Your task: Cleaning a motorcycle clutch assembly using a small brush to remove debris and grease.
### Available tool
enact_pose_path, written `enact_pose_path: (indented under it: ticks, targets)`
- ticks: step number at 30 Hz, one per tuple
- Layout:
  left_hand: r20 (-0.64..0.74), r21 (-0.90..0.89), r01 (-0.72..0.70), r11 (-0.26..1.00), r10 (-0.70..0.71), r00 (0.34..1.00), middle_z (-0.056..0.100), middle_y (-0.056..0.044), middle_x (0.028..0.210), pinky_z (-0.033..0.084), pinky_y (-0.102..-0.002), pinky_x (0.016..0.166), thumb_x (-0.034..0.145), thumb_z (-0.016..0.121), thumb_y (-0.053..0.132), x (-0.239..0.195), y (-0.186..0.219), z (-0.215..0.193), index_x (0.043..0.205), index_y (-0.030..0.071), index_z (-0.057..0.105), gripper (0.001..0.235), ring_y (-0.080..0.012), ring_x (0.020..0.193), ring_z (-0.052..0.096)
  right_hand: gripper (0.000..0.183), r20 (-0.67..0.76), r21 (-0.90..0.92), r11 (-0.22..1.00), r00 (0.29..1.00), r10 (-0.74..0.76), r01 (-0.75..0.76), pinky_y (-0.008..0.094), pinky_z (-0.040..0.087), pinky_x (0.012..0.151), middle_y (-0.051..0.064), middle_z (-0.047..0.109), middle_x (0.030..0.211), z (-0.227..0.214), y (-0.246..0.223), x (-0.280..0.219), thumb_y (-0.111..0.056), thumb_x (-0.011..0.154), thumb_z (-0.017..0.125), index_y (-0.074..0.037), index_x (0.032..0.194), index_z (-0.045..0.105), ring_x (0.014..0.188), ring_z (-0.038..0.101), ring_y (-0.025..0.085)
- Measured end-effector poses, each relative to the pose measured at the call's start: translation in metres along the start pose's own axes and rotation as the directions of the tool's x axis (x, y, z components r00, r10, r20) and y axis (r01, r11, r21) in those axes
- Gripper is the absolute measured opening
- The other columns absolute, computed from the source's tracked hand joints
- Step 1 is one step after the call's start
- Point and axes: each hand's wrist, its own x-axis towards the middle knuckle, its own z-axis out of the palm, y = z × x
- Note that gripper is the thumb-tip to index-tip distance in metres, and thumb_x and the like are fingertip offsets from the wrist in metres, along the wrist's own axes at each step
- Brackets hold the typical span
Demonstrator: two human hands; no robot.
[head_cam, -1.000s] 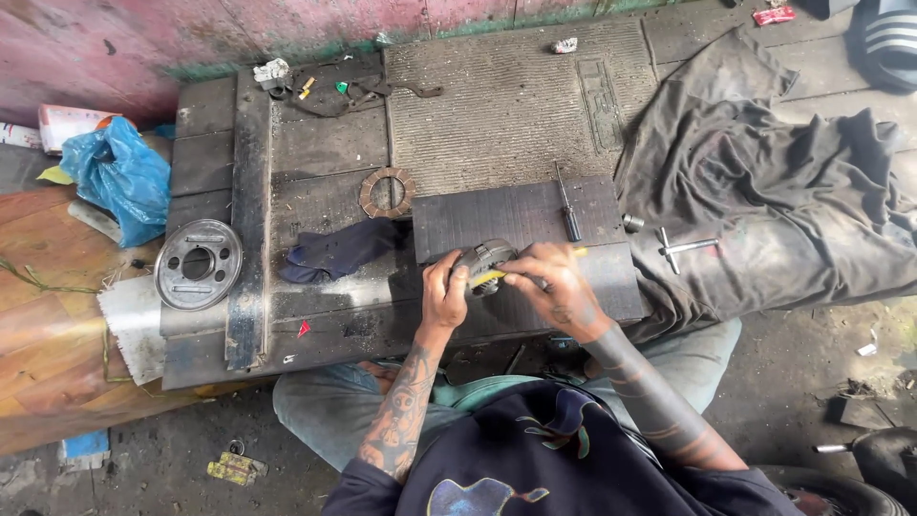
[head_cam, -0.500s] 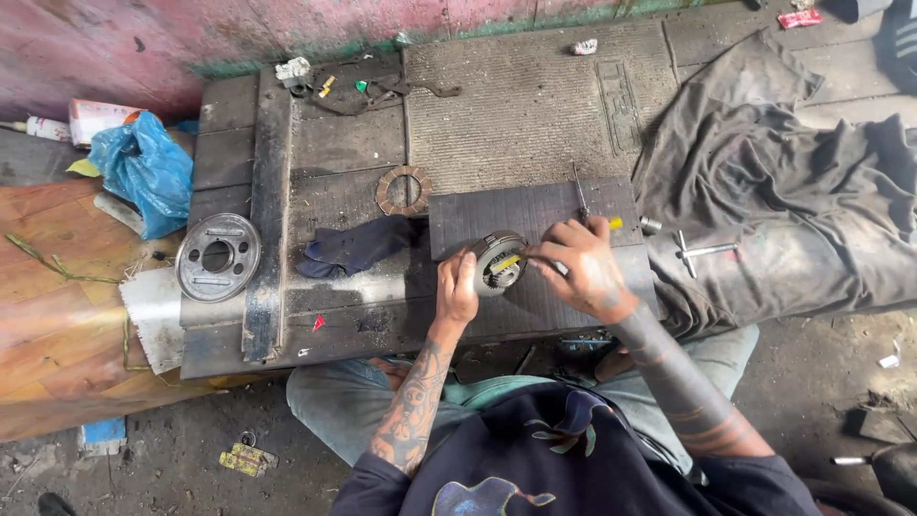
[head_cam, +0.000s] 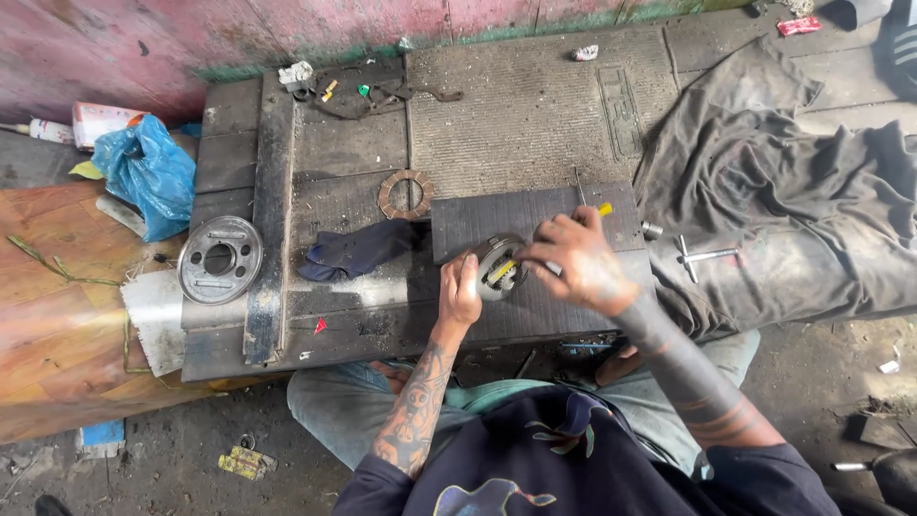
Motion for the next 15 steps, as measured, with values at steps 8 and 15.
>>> enact_pose_path:
  ticks: [8, 15]
  targets:
    - [0.081, 0.046, -0.072, 0.996, 0.068, 0.994, 0.053, -0.021, 0.087, 0.045, -0.043, 0.079, 0.105, 0.035, 0.037, 0.006, 0.070, 0.002, 0.099, 0.002, 0.056, 0.040, -0.0305, 0.084, 0.055, 0.015, -0.034, 0.089, 0.969, 0.972, 0.234, -0.231, 0.042, 0.034, 0.092, 0.000, 0.062, 0.085, -0.023, 0.000, -0.023, -0.038, 0.096, 0.066, -0.027, 0.100, 0.075, 0.084, 0.063, 0.022]
    - [0.188, 0.129, -0.168, 0.977, 0.142, 0.972, 0.057, -0.021, 0.117, 0.049, -0.050, 0.093, 0.098, 0.050, 0.059, -0.006, 0.041, 0.015, 0.118, 0.001, 0.059, 0.062, -0.0429, 0.106, 0.061, 0.009, -0.098, -0.105, 0.898, 0.903, 0.418, -0.427, 0.042, 0.033, 0.093, -0.003, 0.060, 0.082, -0.001, 0.030, -0.073, -0.037, 0.090, 0.070, -0.031, 0.097, 0.074, 0.082, 0.063, 0.019]
